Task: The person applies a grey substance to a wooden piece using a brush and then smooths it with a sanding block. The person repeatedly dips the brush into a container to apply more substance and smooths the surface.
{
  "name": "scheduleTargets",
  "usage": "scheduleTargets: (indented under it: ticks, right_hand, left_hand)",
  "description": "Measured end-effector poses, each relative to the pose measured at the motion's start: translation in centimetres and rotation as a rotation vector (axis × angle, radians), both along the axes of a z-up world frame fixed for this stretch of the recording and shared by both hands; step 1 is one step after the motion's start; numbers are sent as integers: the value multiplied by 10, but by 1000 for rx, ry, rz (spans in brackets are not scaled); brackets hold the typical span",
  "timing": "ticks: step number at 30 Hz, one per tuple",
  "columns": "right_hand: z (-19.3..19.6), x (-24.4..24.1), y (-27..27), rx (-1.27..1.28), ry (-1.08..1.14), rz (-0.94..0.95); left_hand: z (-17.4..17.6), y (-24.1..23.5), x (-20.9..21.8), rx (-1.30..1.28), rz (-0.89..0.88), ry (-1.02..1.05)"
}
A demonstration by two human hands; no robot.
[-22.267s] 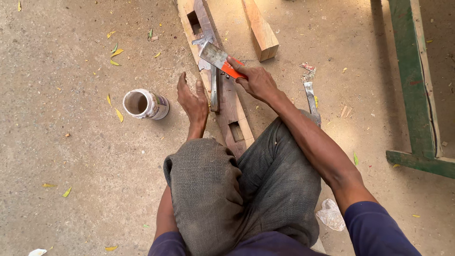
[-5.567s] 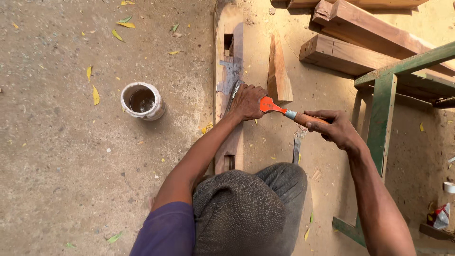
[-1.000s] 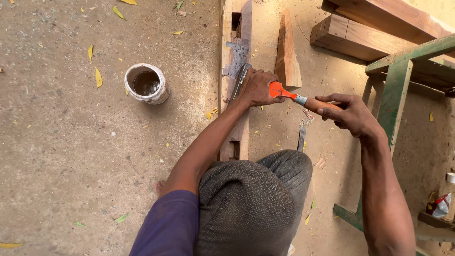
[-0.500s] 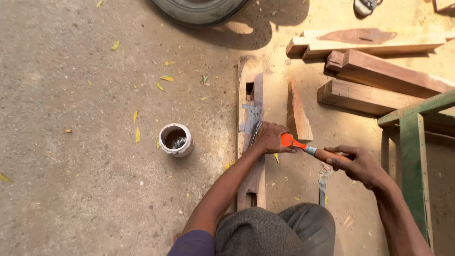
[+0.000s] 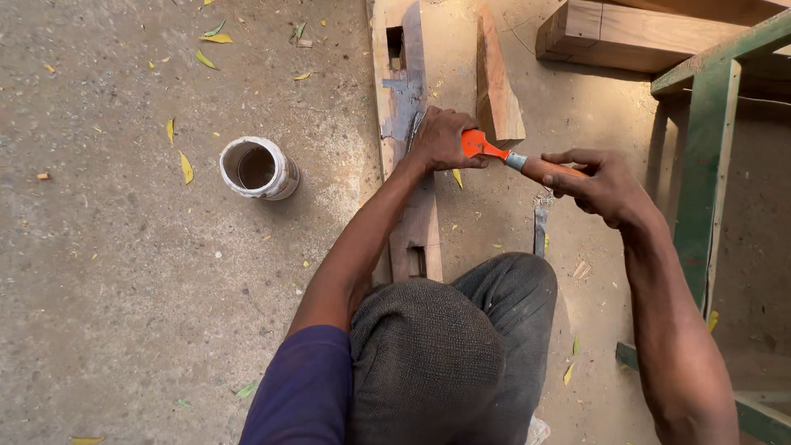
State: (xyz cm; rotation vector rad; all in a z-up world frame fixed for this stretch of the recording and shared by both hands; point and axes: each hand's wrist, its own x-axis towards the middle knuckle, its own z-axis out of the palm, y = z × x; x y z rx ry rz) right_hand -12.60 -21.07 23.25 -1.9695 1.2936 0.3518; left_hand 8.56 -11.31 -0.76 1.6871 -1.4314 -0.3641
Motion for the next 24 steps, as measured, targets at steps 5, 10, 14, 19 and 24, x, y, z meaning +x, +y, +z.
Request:
scheduleTargets:
  ticks: [5,10,14,19,24]
  right_hand:
    - [4,-13,23,-5,-87,196]
    - [9,-36,59,-81,-231,443]
    - [20,0,30,-42,113,0]
    - [23,27,16,-57,46,13]
    - [10,-34,70,-102,-128,354]
  left_hand:
    - [10,49,-29,82,4,28]
    - [16,101,-64,214,-1,113]
    - [9,33,-26,140,-33,109]
    - [9,-3,8,83,-28,25]
    - [-13,95,-62,68,-78,93]
